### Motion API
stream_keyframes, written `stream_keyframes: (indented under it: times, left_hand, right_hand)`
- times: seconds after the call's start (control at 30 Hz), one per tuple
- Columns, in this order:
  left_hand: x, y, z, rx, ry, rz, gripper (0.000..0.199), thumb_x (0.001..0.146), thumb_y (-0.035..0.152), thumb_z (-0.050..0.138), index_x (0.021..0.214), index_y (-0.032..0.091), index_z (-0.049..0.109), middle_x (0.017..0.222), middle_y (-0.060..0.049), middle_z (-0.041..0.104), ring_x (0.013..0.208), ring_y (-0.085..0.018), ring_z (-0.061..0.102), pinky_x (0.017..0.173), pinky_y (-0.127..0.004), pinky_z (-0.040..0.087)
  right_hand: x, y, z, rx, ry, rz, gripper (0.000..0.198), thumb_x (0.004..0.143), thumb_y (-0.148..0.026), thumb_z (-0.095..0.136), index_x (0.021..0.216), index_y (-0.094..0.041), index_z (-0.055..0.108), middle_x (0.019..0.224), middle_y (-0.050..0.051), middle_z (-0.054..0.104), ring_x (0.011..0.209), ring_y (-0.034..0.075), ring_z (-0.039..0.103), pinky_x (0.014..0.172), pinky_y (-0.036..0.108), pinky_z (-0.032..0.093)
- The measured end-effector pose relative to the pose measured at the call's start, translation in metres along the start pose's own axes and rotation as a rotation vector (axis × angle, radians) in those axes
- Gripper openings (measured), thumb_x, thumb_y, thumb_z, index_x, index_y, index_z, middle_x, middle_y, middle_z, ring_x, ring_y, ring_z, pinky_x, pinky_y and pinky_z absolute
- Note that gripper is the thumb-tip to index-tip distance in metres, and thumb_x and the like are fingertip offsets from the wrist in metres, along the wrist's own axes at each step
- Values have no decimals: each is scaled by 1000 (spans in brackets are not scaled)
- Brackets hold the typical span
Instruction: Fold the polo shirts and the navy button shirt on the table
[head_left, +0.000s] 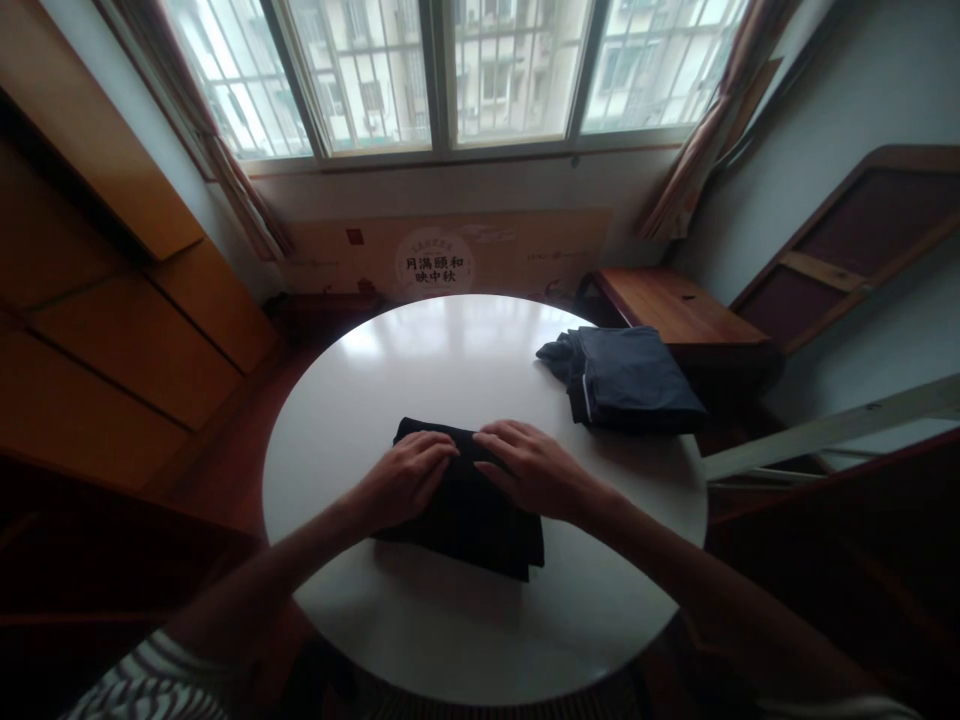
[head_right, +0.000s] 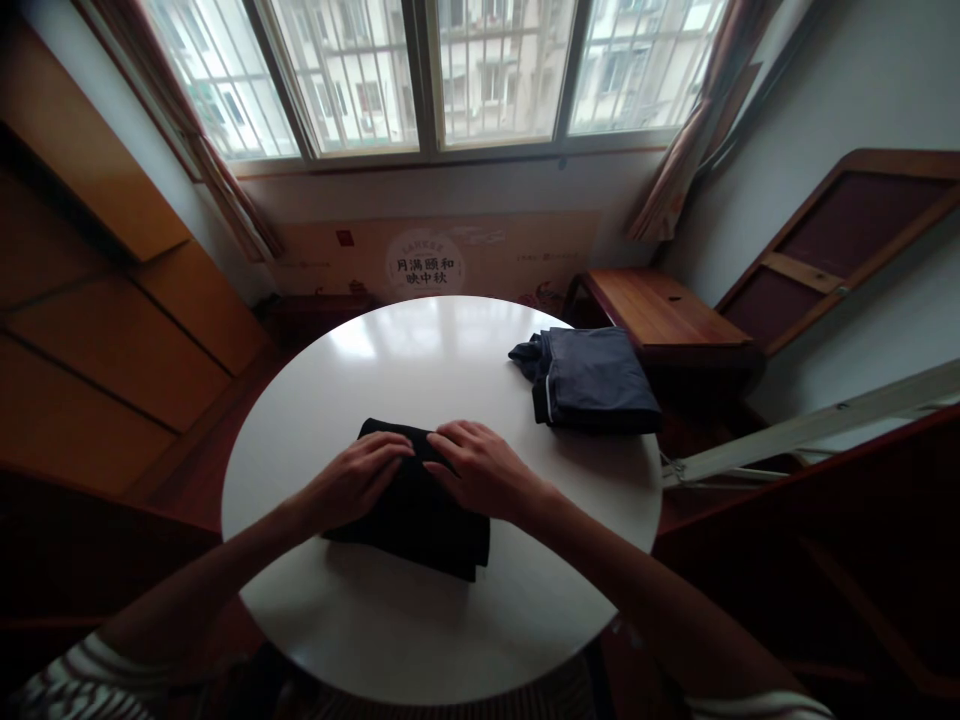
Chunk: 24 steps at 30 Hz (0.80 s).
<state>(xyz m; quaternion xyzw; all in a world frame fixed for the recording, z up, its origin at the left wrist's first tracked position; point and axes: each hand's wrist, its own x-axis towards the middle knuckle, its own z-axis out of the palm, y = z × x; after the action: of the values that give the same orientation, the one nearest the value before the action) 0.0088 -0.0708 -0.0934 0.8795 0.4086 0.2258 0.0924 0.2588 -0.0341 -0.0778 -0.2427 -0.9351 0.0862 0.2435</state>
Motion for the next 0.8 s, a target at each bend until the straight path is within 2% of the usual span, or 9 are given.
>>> stream_keyframes:
  times: [0.07,0.13,0.2,0.37,0.43,0.5,0.6,0.7,0.8]
  left_hand:
    - [17,-9,15,107,-78,-154,42,102,28,34,138,14,51,145,-17,51,136,-29,45,111,-50,37]
    - [22,-25,29,208,-188,-293,50,102,33,31,146,11,42,154,-19,40,145,-33,34,115,-58,28]
    - [15,-43,38,252,-232,-382,54,103,37,29,150,12,37,157,-18,34,148,-33,27,116,-61,23]
    - [-14,-69,36,146,-126,-460,57,103,43,30,153,15,30,159,-16,32,148,-31,26,119,-57,21]
    - [-19,-74,30,65,-31,-480,63,98,49,42,149,13,35,153,-19,40,143,-32,35,118,-54,27]
    - [-19,-80,25,-80,27,-552,70,91,53,56,146,15,39,140,-20,52,130,-33,50,109,-50,40]
    - [-9,-96,16,-387,-23,-658,73,83,49,68,144,18,41,112,-13,65,100,-27,65,85,-42,55]
    - [16,-109,9,-553,-80,-554,68,81,42,72,139,19,46,98,-6,68,88,-22,65,76,-35,54]
    - [56,-110,11,-548,-83,-361,54,84,37,69,132,19,53,104,-7,69,88,-20,64,81,-34,52]
  right_hand:
    - [14,2,18,-121,-112,95,52,100,-43,49,138,-9,51,134,22,58,124,34,53,102,51,44]
    - [12,2,36,-195,-209,160,68,97,-56,48,147,-10,43,147,25,46,132,40,45,104,58,39]
    - [-2,0,48,-235,-242,195,74,95,-62,45,152,-16,38,154,23,37,135,43,41,106,62,35]
    - [-40,-2,43,-199,-183,228,70,96,-58,47,154,-21,35,158,20,31,140,41,34,110,61,29]
    - [-40,5,34,-99,-182,274,69,97,-58,45,153,-18,37,154,20,39,136,39,41,109,57,34]
    - [-34,17,27,29,-158,370,64,99,-53,41,150,-12,41,144,21,50,129,35,48,108,52,38]
    - [-23,35,21,231,-152,563,51,98,-41,47,138,-10,52,122,20,64,113,30,60,100,44,45]
    - [-21,42,18,476,-216,679,42,89,-37,61,124,-14,57,93,10,69,83,22,64,76,34,50]
    - [-29,28,19,785,-273,727,61,81,-42,70,131,-18,44,74,-2,62,59,14,56,52,25,42]
